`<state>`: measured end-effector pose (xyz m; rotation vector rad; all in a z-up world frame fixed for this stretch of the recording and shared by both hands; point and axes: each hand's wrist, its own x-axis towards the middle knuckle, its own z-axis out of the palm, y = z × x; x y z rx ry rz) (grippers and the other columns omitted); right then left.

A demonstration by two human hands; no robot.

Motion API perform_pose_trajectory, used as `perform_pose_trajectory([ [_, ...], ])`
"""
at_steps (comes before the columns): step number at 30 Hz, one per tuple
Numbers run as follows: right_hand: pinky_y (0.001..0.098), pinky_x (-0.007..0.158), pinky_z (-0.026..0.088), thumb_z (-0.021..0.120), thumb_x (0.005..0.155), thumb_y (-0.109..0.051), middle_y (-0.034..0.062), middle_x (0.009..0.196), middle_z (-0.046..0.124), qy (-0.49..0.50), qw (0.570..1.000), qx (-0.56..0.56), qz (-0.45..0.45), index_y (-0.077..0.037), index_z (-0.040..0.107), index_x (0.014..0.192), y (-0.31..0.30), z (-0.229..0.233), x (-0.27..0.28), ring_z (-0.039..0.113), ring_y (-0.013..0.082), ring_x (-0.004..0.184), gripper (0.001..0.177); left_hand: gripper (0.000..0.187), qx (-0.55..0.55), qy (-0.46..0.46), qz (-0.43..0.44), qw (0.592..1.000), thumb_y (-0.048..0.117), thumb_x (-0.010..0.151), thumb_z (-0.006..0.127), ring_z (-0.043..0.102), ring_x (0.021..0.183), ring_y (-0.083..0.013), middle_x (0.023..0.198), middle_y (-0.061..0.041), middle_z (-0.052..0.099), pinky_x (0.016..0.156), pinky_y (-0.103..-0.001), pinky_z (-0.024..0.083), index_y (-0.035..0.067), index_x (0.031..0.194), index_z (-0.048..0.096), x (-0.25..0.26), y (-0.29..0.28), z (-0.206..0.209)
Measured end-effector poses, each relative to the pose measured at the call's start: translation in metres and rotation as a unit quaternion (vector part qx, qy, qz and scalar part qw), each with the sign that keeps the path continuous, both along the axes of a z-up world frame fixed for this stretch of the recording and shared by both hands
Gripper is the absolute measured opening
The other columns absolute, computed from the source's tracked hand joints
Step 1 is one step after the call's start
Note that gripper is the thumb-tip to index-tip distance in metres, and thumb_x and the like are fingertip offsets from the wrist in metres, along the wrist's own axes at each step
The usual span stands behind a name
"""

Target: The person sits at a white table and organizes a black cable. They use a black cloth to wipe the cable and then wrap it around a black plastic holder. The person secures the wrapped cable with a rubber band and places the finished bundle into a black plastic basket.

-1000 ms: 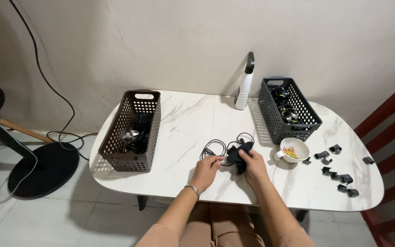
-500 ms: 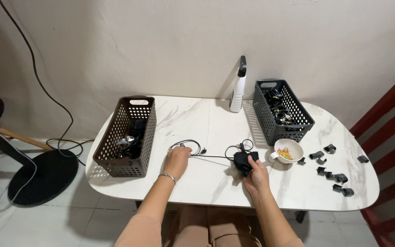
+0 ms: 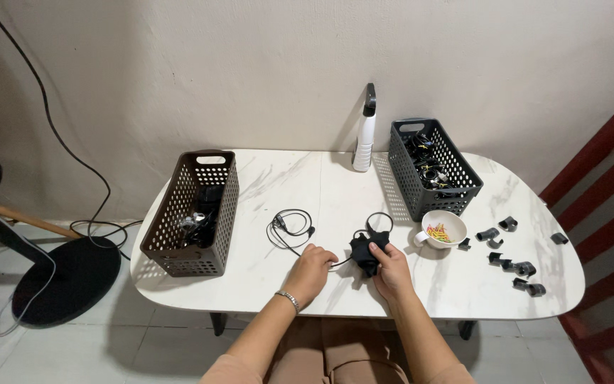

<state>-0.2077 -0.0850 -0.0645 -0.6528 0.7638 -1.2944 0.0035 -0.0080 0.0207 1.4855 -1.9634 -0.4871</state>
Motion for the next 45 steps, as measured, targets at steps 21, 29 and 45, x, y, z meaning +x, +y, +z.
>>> perform_pose_trajectory([
  [21, 0.0326, 0.081, 0.058, 0.066, 0.095, -0.005, 0.0133, 0.099, 0.074, -0.014, 0.999, -0.026, 0.012, 0.006, 0.068, 0.108, -0.003, -0.006, 0.006, 0.072, 0.0201, 0.087, 0.018, 0.019, -0.028, -0.285, 0.208, 0.935, 0.004, 0.089, 0.06, 0.057, 0.112, -0.0261, 0.111, -0.008, 0.068, 0.096, -0.039, 0.048, 0.006, 0.098, 0.076, 0.067, -0.005, 0.008],
  [29, 0.0318, 0.077, 0.058, 0.067, 0.093, -0.004, 0.0135, 0.097, 0.076, 0.035, 0.996, -0.066, 0.04, 0.008, 0.069, 0.108, -0.006, -0.021, 0.007, 0.071, 0.0178, 0.083, 0.019, 0.032, -0.042, 0.045, -0.012, 0.998, 0.008, 0.088, 0.069, 0.059, 0.106, -0.0298, 0.107, -0.011, 0.072, 0.095, -0.04, 0.048, 0.002, 0.119, 0.07, -0.015, 0.009, 0.004],
  [45, 0.0315, 0.081, 0.056, 0.069, 0.092, -0.001, 0.0123, 0.1, 0.073, 0.014, 0.998, -0.068, 0.005, 0.006, 0.067, 0.109, -0.009, -0.024, 0.008, 0.069, 0.0176, 0.088, 0.018, 0.027, -0.064, -0.169, 0.163, 0.97, -0.001, 0.087, 0.06, 0.058, 0.109, -0.0245, 0.105, -0.005, 0.074, 0.098, -0.039, 0.045, 0.01, 0.101, 0.079, 0.075, -0.01, -0.008],
])
